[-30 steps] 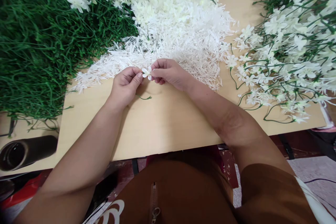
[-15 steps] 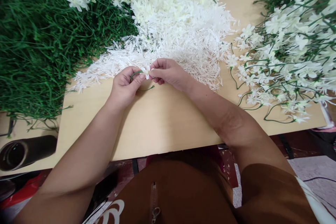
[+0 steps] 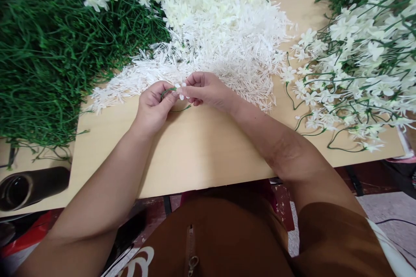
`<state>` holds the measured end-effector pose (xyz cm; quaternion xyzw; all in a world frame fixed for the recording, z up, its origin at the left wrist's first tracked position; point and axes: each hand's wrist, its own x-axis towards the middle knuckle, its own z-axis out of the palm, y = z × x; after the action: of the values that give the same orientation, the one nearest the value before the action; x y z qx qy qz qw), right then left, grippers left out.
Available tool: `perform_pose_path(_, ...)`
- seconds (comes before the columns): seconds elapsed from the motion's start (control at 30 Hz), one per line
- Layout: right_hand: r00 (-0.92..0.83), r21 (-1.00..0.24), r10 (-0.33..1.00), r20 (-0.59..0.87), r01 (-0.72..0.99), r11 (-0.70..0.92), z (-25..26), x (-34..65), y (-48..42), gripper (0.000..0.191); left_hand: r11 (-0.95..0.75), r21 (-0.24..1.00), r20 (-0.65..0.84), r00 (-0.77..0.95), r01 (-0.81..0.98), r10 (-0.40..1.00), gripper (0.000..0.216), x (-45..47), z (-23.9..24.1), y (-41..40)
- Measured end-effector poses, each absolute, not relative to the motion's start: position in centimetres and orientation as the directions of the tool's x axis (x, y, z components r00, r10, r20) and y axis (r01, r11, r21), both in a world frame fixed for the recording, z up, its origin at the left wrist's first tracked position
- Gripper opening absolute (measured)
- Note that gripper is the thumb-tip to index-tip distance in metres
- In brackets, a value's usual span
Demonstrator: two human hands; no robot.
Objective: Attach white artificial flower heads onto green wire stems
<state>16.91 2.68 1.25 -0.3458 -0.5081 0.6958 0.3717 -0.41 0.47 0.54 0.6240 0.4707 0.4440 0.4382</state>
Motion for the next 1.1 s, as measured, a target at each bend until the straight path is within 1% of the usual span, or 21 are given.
perform_pose_path(0.1, -0.485, -0.960, 0.867, -0.109, -0.175, -0.218, 1.4, 17.0, 2.6, 0.035, -0.163, 0.963, 0.133, 0.151, 0.215, 0.980, 0.033, -0.4, 0.6, 0.4)
perform_pose_path(0.23, -0.493, -0.956, 0.862, -0.116, -0.179, -0.231, 1.3, 17.2, 2.7, 0.035, -0.179, 0.962, 0.149, 0.156, 0.207, 0.977, 0.027, -0.4, 0.4, 0.5)
perform_pose_path(0.43, -0.490, -0.940, 0.860, -0.144, -0.204, -0.273, 1.6, 17.4, 2.6, 0.032, -0.213, 0.957, 0.184, 0.155, 0.197, 0.971, 0.025, -0.6, 0.1, 0.7)
perform_pose_path(0.7, -0.506, -0.945, 0.845, -0.175, -0.154, -0.288, 2.0, 17.8, 2.7, 0.028, -0.215, 0.961, 0.186, 0.166, 0.174, 0.968, 0.019, -0.6, 0.2, 0.7)
perform_pose_path(0.77, -0.495, -0.959, 0.854, -0.162, -0.125, -0.254, 1.8, 17.7, 2.8, 0.025, -0.205, 0.966, 0.178, 0.171, 0.158, 0.969, 0.019, -0.5, 0.3, 0.7)
perform_pose_path(0.83, -0.487, -0.978, 0.865, -0.121, -0.089, -0.187, 1.6, 17.6, 2.8, 0.021, -0.195, 0.970, 0.168, 0.176, 0.146, 0.970, 0.021, -0.6, 0.3, 0.6)
perform_pose_path(0.97, -0.486, -1.000, 0.874, -0.002, -0.013, -0.010, 1.0, 17.0, 2.6, 0.013, -0.179, 0.974, 0.155, 0.173, 0.135, 0.973, 0.023, -0.6, 0.2, 0.7)
perform_pose_path(1.1, -0.468, -0.984, 0.873, 0.136, 0.038, 0.174, 0.3, 16.7, 2.4, 0.012, -0.170, 0.975, 0.143, 0.180, 0.145, 0.973, 0.023, -0.6, 0.2, 0.7)
